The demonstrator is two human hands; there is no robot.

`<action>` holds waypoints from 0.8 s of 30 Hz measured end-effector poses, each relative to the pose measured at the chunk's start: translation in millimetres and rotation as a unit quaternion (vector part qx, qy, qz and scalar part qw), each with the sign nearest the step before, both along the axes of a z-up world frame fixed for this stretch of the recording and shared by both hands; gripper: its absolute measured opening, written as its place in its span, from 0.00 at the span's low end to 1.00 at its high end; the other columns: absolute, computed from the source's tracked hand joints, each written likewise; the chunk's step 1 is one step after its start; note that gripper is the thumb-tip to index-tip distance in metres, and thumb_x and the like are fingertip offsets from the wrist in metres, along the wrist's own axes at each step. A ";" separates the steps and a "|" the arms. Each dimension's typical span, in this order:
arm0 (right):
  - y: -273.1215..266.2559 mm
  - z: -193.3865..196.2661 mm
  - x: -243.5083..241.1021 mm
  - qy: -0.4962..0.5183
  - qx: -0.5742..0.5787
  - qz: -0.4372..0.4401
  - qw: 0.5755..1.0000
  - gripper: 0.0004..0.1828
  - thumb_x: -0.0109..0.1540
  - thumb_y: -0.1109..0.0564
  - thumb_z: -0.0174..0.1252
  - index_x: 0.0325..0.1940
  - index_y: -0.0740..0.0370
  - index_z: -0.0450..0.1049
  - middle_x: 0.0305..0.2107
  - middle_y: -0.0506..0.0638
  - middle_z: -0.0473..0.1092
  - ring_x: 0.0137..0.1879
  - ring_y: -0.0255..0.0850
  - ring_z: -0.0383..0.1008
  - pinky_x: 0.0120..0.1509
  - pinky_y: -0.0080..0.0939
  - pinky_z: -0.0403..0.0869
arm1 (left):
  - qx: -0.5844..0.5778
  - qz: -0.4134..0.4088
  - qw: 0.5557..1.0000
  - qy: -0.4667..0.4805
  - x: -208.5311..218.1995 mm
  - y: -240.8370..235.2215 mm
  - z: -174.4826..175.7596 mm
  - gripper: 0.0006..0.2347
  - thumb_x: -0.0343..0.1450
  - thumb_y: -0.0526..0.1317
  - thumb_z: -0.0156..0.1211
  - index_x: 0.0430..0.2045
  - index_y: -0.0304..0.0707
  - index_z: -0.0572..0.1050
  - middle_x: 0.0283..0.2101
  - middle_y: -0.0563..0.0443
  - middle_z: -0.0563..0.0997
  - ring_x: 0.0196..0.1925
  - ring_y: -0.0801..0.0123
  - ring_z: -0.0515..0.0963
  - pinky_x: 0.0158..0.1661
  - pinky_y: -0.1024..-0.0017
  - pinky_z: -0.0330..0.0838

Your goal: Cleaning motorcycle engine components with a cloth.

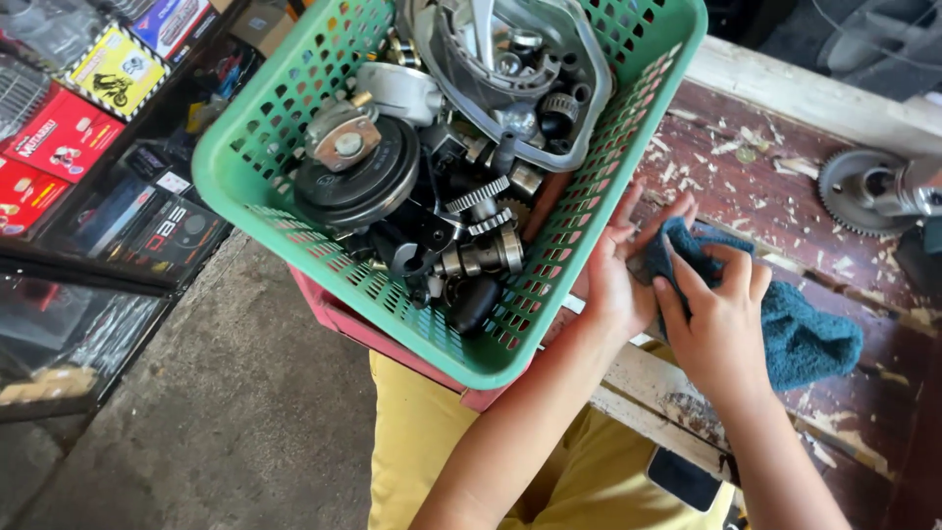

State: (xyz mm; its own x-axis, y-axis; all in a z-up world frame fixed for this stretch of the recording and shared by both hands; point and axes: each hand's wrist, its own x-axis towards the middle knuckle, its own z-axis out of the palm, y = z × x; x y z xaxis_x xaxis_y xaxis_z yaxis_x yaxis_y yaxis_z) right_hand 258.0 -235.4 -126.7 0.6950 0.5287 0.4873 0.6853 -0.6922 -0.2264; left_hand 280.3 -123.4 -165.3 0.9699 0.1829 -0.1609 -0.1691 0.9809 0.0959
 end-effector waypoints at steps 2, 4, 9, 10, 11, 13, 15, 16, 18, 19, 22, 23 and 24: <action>-1.2 0.9 -2.3 0.026 -0.031 -0.015 0.999 0.20 0.71 0.53 0.55 0.66 0.62 0.75 0.51 0.71 0.61 0.50 0.69 0.59 0.62 0.67 0.65 | 0.011 -0.027 0.999 0.033 -2.9 1.3 3.7 0.27 0.68 0.41 0.48 0.66 0.59 0.66 0.59 0.30 0.74 0.68 0.43 0.71 0.67 0.58 0.65; -3.3 2.8 -3.4 0.034 -0.030 -0.012 0.999 0.21 0.71 0.53 0.54 0.67 0.61 0.75 0.50 0.71 0.61 0.48 0.68 0.58 0.60 0.65 0.64 | 0.014 -0.073 0.997 0.019 -2.2 -1.5 -1.6 0.30 0.64 0.43 0.51 0.66 0.65 0.62 0.67 0.35 0.69 0.70 0.42 0.67 0.69 0.49 0.57; -4.4 -0.4 2.4 -0.005 -0.011 0.026 1.000 0.18 0.66 0.50 0.62 0.60 0.50 0.80 0.48 0.59 0.64 0.50 0.60 0.63 0.59 0.53 0.68 | -0.040 -0.062 0.990 0.121 -8.1 3.9 63.4 0.08 0.63 0.50 0.63 0.34 0.65 0.79 0.34 0.51 0.84 0.33 0.62 0.84 0.26 0.71 0.70; -1.4 3.4 1.3 0.003 -0.004 0.048 0.999 0.18 0.66 0.49 0.61 0.60 0.48 0.80 0.48 0.58 0.64 0.51 0.60 0.63 0.60 0.52 0.68 | -0.066 -0.027 0.994 0.083 -4.9 0.0 53.0 0.12 0.64 0.51 0.62 0.41 0.69 0.81 0.36 0.45 0.85 0.37 0.55 0.85 0.32 0.61 0.78; -0.8 2.8 1.1 0.003 -0.006 0.040 0.999 0.18 0.66 0.49 0.61 0.60 0.48 0.80 0.48 0.58 0.64 0.51 0.60 0.63 0.60 0.52 0.68 | -0.067 -0.035 0.994 0.084 -3.9 -0.6 33.1 0.12 0.64 0.51 0.62 0.41 0.69 0.81 0.36 0.45 0.85 0.37 0.55 0.85 0.32 0.61 0.78; 0.3 1.6 0.6 -0.015 0.006 0.066 0.998 0.16 0.65 0.48 0.62 0.56 0.49 0.80 0.46 0.57 0.64 0.50 0.59 0.64 0.58 0.53 0.67 | 0.002 0.002 0.994 -0.109 -2.2 -2.2 -7.0 0.26 0.74 0.53 0.37 0.72 0.65 0.61 0.68 0.31 0.67 0.75 0.36 0.58 0.73 0.52 0.54; -1.5 -2.8 3.8 -0.025 0.004 0.043 0.999 0.16 0.66 0.48 0.61 0.58 0.48 0.80 0.46 0.55 0.64 0.50 0.57 0.63 0.56 0.51 0.67 | -0.027 0.001 0.993 -0.111 -2.7 1.7 -12.1 0.27 0.73 0.51 0.43 0.70 0.57 0.65 0.67 0.27 0.68 0.74 0.33 0.59 0.73 0.49 0.55; -1.4 -5.0 5.9 -0.036 0.005 0.030 0.999 0.17 0.66 0.49 0.60 0.59 0.47 0.80 0.46 0.53 0.64 0.49 0.54 0.63 0.54 0.50 0.67 | -0.052 0.011 0.992 -0.113 -2.4 4.8 -14.4 0.27 0.71 0.50 0.48 0.68 0.48 0.68 0.65 0.24 0.69 0.72 0.31 0.60 0.72 0.46 0.57; -4.5 -2.7 8.7 -0.038 0.005 0.014 0.999 0.18 0.66 0.50 0.61 0.60 0.50 0.79 0.45 0.54 0.64 0.49 0.54 0.63 0.52 0.50 0.67 | -0.052 0.003 0.994 -0.098 -2.8 5.0 -14.1 0.27 0.70 0.49 0.51 0.67 0.46 0.69 0.65 0.25 0.70 0.72 0.31 0.61 0.71 0.47 0.58; -5.0 -1.3 10.1 -0.039 0.007 0.005 0.999 0.19 0.66 0.51 0.61 0.61 0.52 0.79 0.45 0.55 0.64 0.48 0.55 0.64 0.51 0.50 0.68 | -0.050 0.004 0.995 -0.084 -3.1 6.4 -13.7 0.27 0.69 0.49 0.53 0.65 0.43 0.71 0.64 0.26 0.71 0.71 0.31 0.62 0.71 0.47 0.60; -5.3 -1.8 8.7 -0.028 0.025 0.011 0.999 0.20 0.67 0.51 0.60 0.63 0.53 0.78 0.45 0.56 0.63 0.48 0.55 0.64 0.53 0.50 0.68 | -0.042 0.000 0.995 -0.094 -1.1 5.5 -16.8 0.26 0.70 0.48 0.51 0.65 0.42 0.71 0.63 0.24 0.71 0.72 0.33 0.62 0.70 0.46 0.59; -3.2 -1.9 8.7 -0.028 0.027 0.008 0.999 0.20 0.67 0.51 0.60 0.63 0.53 0.78 0.45 0.56 0.63 0.48 0.55 0.64 0.53 0.50 0.68 | -0.040 -0.003 0.995 -0.094 -1.6 6.4 -16.2 0.26 0.70 0.48 0.51 0.65 0.42 0.71 0.63 0.24 0.71 0.72 0.33 0.62 0.70 0.46 0.59; -1.9 -2.2 8.0 -0.019 0.038 0.022 0.999 0.20 0.66 0.49 0.61 0.62 0.52 0.79 0.44 0.56 0.64 0.48 0.56 0.64 0.53 0.51 0.68 | -0.041 -0.001 0.994 -0.098 -2.7 6.4 -16.0 0.25 0.70 0.48 0.50 0.64 0.41 0.72 0.63 0.25 0.72 0.72 0.33 0.62 0.71 0.47 0.57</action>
